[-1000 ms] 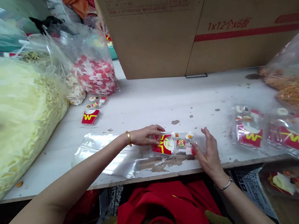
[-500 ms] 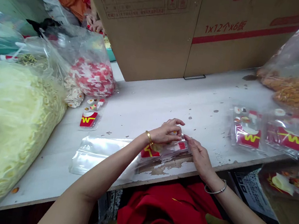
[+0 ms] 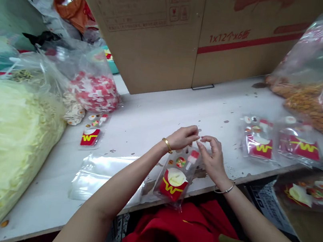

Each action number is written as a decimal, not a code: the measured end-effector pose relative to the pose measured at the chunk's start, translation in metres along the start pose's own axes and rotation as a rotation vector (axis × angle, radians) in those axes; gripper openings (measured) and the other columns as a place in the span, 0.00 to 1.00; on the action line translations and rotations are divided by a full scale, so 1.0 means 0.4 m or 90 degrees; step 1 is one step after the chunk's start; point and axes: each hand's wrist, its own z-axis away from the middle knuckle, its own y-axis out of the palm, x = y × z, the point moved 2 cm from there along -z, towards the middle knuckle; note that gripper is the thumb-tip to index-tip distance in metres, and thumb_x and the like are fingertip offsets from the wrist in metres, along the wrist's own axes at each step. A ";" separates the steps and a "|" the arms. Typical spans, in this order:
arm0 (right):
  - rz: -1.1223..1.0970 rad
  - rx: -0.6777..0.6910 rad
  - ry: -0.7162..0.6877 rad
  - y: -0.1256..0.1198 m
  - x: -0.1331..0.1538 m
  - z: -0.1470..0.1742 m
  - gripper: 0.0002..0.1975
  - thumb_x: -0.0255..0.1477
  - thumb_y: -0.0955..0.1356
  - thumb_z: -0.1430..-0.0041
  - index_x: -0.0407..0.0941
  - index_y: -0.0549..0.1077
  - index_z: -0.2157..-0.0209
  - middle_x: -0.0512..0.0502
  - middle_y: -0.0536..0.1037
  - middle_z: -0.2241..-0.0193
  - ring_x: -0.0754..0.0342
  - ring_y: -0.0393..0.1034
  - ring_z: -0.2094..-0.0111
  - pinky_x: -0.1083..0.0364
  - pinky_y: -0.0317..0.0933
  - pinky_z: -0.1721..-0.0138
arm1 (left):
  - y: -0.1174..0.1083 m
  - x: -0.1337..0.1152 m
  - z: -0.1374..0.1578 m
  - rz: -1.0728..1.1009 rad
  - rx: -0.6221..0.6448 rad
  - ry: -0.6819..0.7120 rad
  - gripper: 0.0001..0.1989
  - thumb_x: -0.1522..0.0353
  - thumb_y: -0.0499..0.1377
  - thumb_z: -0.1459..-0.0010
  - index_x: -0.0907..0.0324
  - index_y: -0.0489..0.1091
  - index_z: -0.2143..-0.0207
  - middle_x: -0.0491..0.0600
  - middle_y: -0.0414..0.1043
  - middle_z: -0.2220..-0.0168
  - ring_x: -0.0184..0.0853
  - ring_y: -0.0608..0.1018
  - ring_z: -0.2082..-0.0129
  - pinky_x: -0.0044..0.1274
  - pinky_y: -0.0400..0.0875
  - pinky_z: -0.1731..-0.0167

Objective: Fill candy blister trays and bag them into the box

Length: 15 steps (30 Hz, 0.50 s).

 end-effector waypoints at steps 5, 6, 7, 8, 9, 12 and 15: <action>-0.295 0.148 0.283 0.028 -0.015 0.042 0.37 0.47 0.69 0.49 0.46 0.56 0.43 0.45 0.73 0.62 0.49 0.71 0.63 0.48 0.67 0.60 | -0.040 0.036 -0.037 -0.015 -0.347 -0.097 0.08 0.66 0.53 0.43 0.58 0.59 0.73 0.42 0.61 0.78 0.29 0.70 0.78 0.21 0.64 0.75; -0.344 0.183 0.304 0.024 -0.014 0.044 0.33 0.47 0.69 0.49 0.46 0.59 0.46 0.46 0.74 0.65 0.49 0.72 0.65 0.48 0.68 0.61 | -0.044 0.034 -0.042 0.004 -0.378 -0.096 0.08 0.64 0.53 0.42 0.58 0.61 0.71 0.43 0.64 0.76 0.30 0.72 0.75 0.22 0.66 0.73; -0.372 0.191 0.308 0.012 -0.013 0.039 0.29 0.48 0.68 0.48 0.46 0.63 0.49 0.47 0.75 0.66 0.49 0.72 0.65 0.48 0.68 0.61 | -0.048 0.027 -0.044 0.012 -0.396 -0.084 0.08 0.63 0.54 0.42 0.59 0.63 0.67 0.46 0.68 0.72 0.32 0.74 0.70 0.24 0.68 0.69; -0.379 0.172 0.304 -0.008 -0.014 0.027 0.26 0.48 0.67 0.47 0.46 0.65 0.52 0.47 0.76 0.66 0.49 0.73 0.64 0.49 0.68 0.61 | -0.052 0.015 -0.042 0.007 -0.408 -0.064 0.11 0.61 0.55 0.42 0.59 0.64 0.61 0.49 0.71 0.65 0.35 0.76 0.62 0.26 0.70 0.63; -0.369 0.138 0.297 -0.037 -0.018 0.008 0.25 0.48 0.67 0.46 0.47 0.65 0.53 0.47 0.77 0.65 0.49 0.73 0.64 0.49 0.68 0.61 | -0.057 0.001 -0.035 -0.009 -0.420 -0.042 0.17 0.59 0.56 0.42 0.58 0.62 0.54 0.53 0.70 0.56 0.38 0.74 0.54 0.29 0.69 0.56; -0.276 0.017 0.274 -0.167 -0.055 -0.078 0.24 0.48 0.66 0.45 0.47 0.66 0.54 0.46 0.77 0.64 0.50 0.73 0.66 0.50 0.67 0.63 | -0.093 -0.027 0.018 -0.111 -0.440 -0.018 0.30 0.57 0.56 0.42 0.55 0.52 0.40 0.56 0.58 0.40 0.42 0.62 0.39 0.36 0.59 0.42; -0.141 -0.095 0.238 -0.336 -0.131 -0.167 0.23 0.48 0.63 0.42 0.45 0.67 0.55 0.44 0.76 0.63 0.51 0.72 0.67 0.50 0.65 0.63 | -0.168 0.008 0.105 -0.228 -0.437 -0.049 0.30 0.55 0.56 0.42 0.56 0.56 0.41 0.57 0.59 0.40 0.44 0.63 0.40 0.38 0.59 0.42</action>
